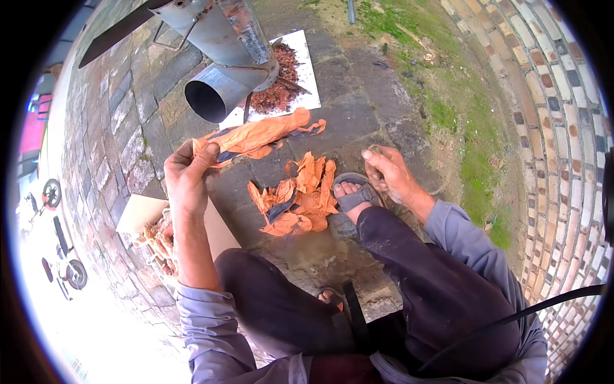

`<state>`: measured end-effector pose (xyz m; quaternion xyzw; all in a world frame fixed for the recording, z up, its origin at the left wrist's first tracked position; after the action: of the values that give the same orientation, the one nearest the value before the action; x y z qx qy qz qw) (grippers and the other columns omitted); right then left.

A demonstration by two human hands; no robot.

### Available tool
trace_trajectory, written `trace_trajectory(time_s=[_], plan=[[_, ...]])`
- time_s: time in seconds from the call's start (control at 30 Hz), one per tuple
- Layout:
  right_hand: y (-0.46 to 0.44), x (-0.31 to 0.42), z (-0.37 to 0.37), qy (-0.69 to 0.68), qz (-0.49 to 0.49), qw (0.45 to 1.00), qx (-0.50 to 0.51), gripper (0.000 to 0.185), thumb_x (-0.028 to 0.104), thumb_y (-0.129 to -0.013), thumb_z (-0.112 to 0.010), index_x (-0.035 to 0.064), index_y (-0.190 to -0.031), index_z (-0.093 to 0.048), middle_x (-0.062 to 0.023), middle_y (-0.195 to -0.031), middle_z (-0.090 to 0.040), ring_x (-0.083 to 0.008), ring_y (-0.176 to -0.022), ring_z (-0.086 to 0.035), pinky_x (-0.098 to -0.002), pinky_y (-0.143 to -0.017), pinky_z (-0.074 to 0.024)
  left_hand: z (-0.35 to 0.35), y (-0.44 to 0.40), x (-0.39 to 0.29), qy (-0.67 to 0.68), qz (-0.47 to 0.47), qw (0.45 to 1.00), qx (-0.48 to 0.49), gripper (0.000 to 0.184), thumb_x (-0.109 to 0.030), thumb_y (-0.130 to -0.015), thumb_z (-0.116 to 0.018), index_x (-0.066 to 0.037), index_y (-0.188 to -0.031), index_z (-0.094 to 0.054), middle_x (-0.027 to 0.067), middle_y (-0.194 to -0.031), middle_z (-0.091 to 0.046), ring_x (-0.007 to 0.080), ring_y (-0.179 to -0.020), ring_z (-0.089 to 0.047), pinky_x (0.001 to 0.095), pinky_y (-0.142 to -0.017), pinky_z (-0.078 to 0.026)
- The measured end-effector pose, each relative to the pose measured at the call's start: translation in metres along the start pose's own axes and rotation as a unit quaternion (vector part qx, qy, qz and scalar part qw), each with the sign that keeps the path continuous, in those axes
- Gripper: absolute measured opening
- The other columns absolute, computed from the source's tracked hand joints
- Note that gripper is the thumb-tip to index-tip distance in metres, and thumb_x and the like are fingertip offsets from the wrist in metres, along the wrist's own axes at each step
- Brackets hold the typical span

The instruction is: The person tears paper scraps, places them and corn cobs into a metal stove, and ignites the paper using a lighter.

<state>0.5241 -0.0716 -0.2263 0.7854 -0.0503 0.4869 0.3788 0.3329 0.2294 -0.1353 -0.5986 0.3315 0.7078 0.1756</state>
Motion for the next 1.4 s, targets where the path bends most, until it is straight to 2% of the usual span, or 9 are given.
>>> trace_trajectory(time_s=[0.2,0.4,0.57,0.77,0.83,0.93,0.97,1.13,1.4], plan=[[0.0,0.0,-0.003,-0.013,-0.006,1.0,0.008,0.035,0.031,-0.097,-0.056,0.0087,-0.072,-0.044,0.0023,-0.06,-0.04,-0.0039,-0.043,-0.031,-0.0217,-0.039,-0.0239,0.094,0.018,-0.012,0.043,-0.033,0.993,-0.104,0.015,-0.012,-0.089,-0.07,0.0,-0.098,-0.068,0.0023,-0.078,-0.066,0.0103,-0.062,-0.057,0.0237,-0.055,-0.045],[-0.001,-0.003,-0.007,0.003,-0.015,1.0,0.018,0.035,0.031,-0.097,-0.056,0.0082,-0.072,-0.044,0.0016,-0.06,-0.04,-0.0051,-0.043,-0.032,-0.0222,-0.039,-0.0248,0.131,0.009,-0.013,0.021,-0.029,0.983,-0.178,0.02,-0.014,-0.089,-0.071,0.002,-0.099,-0.067,0.0037,-0.076,-0.064,0.0106,-0.06,-0.056,0.0228,-0.055,-0.044],[0.0,-0.008,-0.006,0.011,-0.026,0.999,0.031,0.036,0.036,-0.093,-0.061,0.0069,-0.076,-0.048,0.0017,-0.061,-0.042,-0.0053,-0.045,-0.034,-0.023,-0.041,-0.0263,0.112,-0.014,-0.008,-0.04,-0.002,0.977,-0.211,0.025,-0.017,-0.084,-0.074,0.003,-0.097,-0.068,0.0042,-0.074,-0.065,0.0097,-0.056,-0.056,0.0214,-0.049,-0.045],[0.002,-0.011,-0.008,0.017,-0.032,0.999,0.03,0.035,0.034,-0.094,-0.061,0.0066,-0.078,-0.048,0.0007,-0.061,-0.043,-0.0057,-0.045,-0.035,-0.0229,-0.041,-0.0267,0.081,-0.046,0.0,-0.079,0.01,0.975,-0.208,0.027,-0.018,-0.081,-0.076,0.005,-0.095,-0.07,0.0063,-0.075,-0.066,0.0106,-0.057,-0.057,0.0231,-0.05,-0.046],[0.003,-0.012,-0.008,0.017,-0.043,0.999,0.007,0.038,0.036,-0.096,-0.057,0.008,-0.074,-0.043,0.0,-0.061,-0.04,-0.0069,-0.043,-0.035,-0.0224,-0.04,-0.0267,0.075,-0.055,0.001,-0.089,0.001,0.973,-0.211,0.028,-0.019,-0.081,-0.076,0.005,-0.094,-0.07,0.0071,-0.076,-0.067,0.011,-0.059,-0.059,0.0242,-0.052,-0.048],[0.003,-0.017,-0.006,0.039,-0.052,0.998,0.014,0.039,0.037,-0.095,-0.057,0.0085,-0.073,-0.042,-0.0004,-0.06,-0.04,-0.0075,-0.041,-0.034,-0.0227,-0.04,-0.0271,0.068,-0.064,0.0,-0.125,-0.021,0.967,-0.221,0.034,-0.022,-0.08,-0.076,0.008,-0.096,-0.07,0.0085,-0.078,-0.069,0.0115,-0.063,-0.062,0.0248,-0.054,-0.05],[0.004,-0.018,-0.006,0.049,-0.055,0.997,0.021,0.039,0.037,-0.095,-0.057,0.0085,-0.073,-0.042,-0.0004,-0.06,-0.04,-0.0075,-0.041,-0.034,-0.0227,-0.04,-0.0271,0.066,-0.063,-0.003,-0.131,-0.051,0.959,-0.246,0.033,-0.026,-0.076,-0.076,0.005,-0.087,-0.074,0.0093,-0.067,-0.068,0.0111,-0.055,-0.062,0.0273,-0.055,-0.051],[0.012,-0.027,0.004,0.061,-0.069,0.995,0.028,0.036,0.035,-0.095,-0.058,0.0076,-0.076,-0.044,-0.0003,-0.061,-0.041,-0.0074,-0.043,-0.037,-0.0238,-0.039,-0.0276,0.063,-0.076,0.006,-0.177,-0.078,0.938,-0.287,0.039,-0.034,-0.07,-0.072,0.0,-0.089,-0.075,0.0203,-0.072,-0.07,0.0304,-0.072,-0.071,0.0391,-0.071,-0.055],[0.034,-0.022,0.011,0.1,-0.098,0.99,0.016,0.04,0.037,-0.095,-0.056,0.0067,-0.073,-0.043,-0.002,-0.059,-0.041,-0.0083,-0.041,-0.035,-0.0239,-0.038,-0.0276,0.054,-0.071,0.006,-0.171,-0.077,0.932,-0.309,0.027,-0.026,-0.071,-0.069,-0.003,-0.085,-0.075,0.0208,-0.074,-0.07,0.0361,-0.079,-0.07,0.0417,-0.08,-0.055]])
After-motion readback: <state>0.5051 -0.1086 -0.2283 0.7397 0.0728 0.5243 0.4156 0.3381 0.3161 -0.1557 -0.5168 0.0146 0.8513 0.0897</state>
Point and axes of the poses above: each hand's wrist, its own y-axis away from the middle knuckle, its own z-axis out of the back of the hand, x = y × z, the point moved 8 cm from there along -y, towards the middle knuckle
